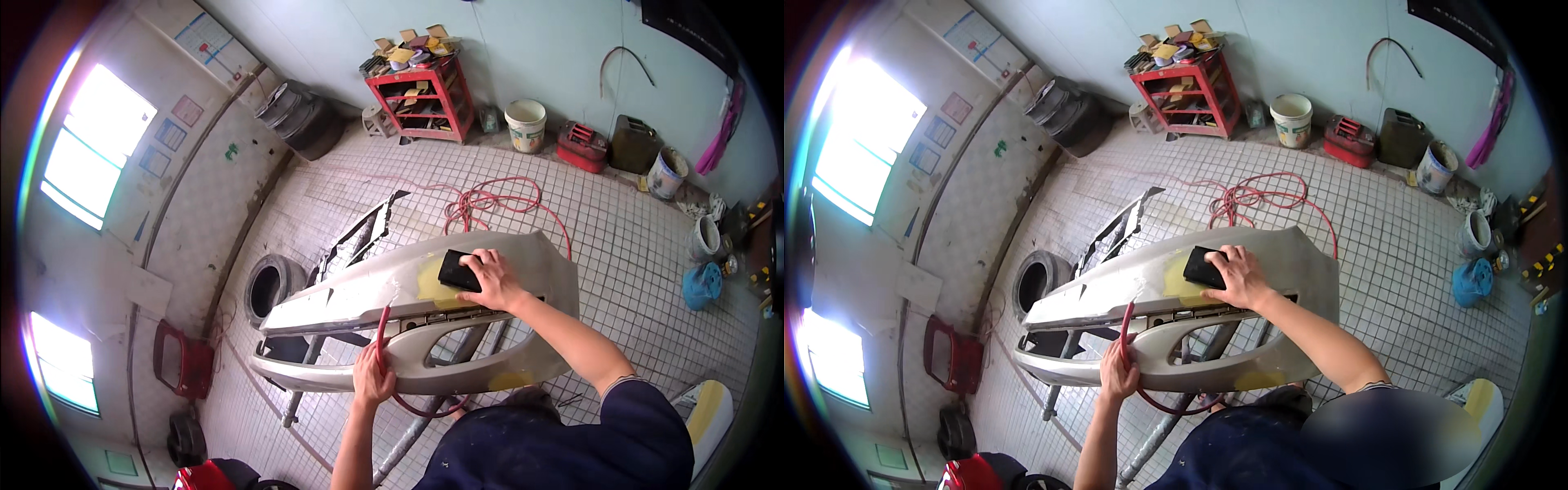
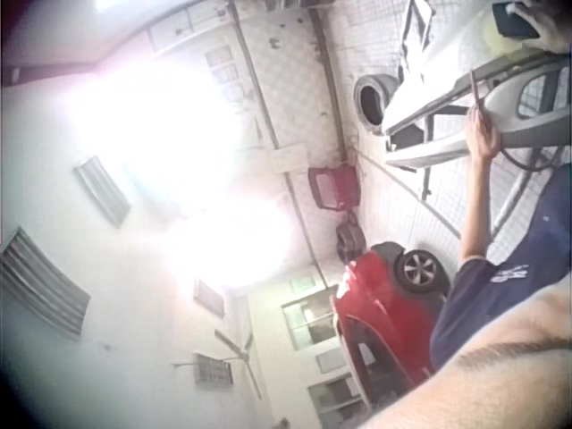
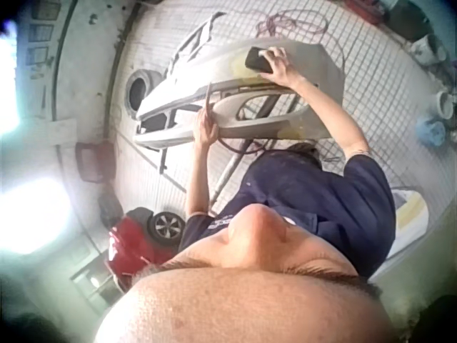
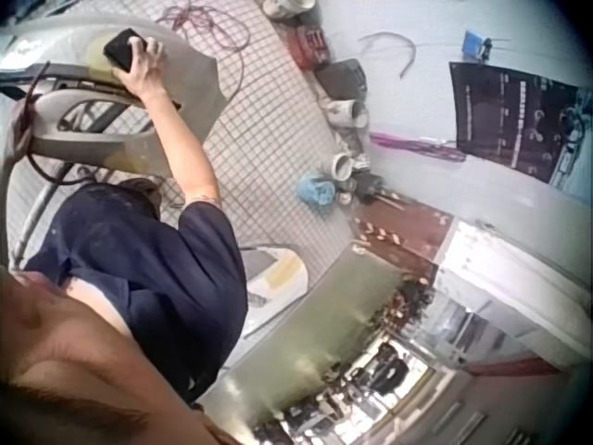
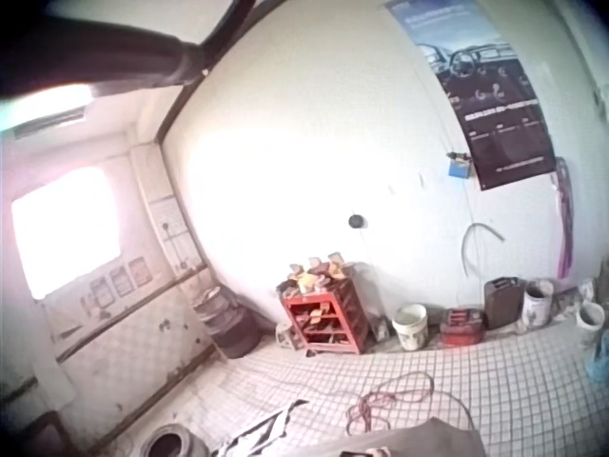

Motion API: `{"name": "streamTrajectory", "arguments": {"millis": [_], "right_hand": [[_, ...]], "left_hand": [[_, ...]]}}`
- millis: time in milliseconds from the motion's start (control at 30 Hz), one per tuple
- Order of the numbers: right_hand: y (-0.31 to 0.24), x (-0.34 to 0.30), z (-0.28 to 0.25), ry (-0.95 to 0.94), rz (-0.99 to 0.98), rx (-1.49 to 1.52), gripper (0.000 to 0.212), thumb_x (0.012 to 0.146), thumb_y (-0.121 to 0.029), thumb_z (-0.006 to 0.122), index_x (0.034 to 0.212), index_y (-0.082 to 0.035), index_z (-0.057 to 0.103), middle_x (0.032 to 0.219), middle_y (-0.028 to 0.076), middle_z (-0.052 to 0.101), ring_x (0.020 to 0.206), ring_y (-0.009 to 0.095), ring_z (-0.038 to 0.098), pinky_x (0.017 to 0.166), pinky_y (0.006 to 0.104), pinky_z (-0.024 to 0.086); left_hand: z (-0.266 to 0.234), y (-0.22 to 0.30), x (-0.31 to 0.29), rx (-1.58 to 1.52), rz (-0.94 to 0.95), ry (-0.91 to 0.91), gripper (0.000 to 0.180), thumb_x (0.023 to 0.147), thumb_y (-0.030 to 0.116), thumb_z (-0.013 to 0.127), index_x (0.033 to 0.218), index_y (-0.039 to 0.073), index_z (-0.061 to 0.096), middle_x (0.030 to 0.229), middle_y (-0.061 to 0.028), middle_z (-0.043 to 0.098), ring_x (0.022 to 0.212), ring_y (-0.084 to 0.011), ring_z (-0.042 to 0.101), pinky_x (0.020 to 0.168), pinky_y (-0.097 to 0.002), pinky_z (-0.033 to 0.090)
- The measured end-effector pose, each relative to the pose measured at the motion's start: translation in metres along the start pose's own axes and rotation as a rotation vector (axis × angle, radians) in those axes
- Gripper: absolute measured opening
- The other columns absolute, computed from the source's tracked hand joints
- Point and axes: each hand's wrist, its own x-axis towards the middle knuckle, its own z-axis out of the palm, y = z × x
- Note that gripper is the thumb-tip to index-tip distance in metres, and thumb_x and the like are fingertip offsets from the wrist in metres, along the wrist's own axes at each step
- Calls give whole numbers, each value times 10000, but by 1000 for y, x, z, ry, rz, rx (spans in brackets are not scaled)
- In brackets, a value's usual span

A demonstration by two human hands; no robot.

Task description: The person sands a detached car bumper mounted on a stand using a sanding block and an air hose. They repeatedly rub the sanding block over the surface while holding the hose, occasionally pausing to reposition the bumper or adjust their grip.

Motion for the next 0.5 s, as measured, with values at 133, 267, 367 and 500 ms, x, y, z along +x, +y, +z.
{"name": "streamTrajectory", "arguments": {"millis": [133,267,367,500], "right_hand": [[2,1,-4,-18,-189,-45,640,941,-466,808,1545,-365,624,1492,171,500,1412,380,451,1191,575,403],[0,6,-16,-48,-348,12,604,937,-316,820,1524,-352,682,1557,165,520,1400,369,488,1186,550,403],[-14,42,0,35,-363,38,542,962,-320,781,1498,-333,703,1547,178,557,1351,369,518,1176,533,408],[-23,61,10,17,-411,36,510,969,-324,762,1476,-350,720,1546,162,578,1319,356,533,1162,507,403]], "left_hand": [[8,3,0,-10,9,26,391,702,125,609,1069,1,658,1346,-212,738,1125,-454,683,984,-516,554],[5,8,-2,-12,-24,47,270,673,150,603,915,29,607,1338,-232,743,1089,-468,698,952,-521,567],[9,9,8,-1,36,50,274,659,155,604,904,31,597,1350,-248,736,1096,-476,699,945,-520,574],[13,8,7,-2,10,50,281,633,155,603,884,30,582,1363,-242,737,1099,-468,708,920,-514,588]]}}
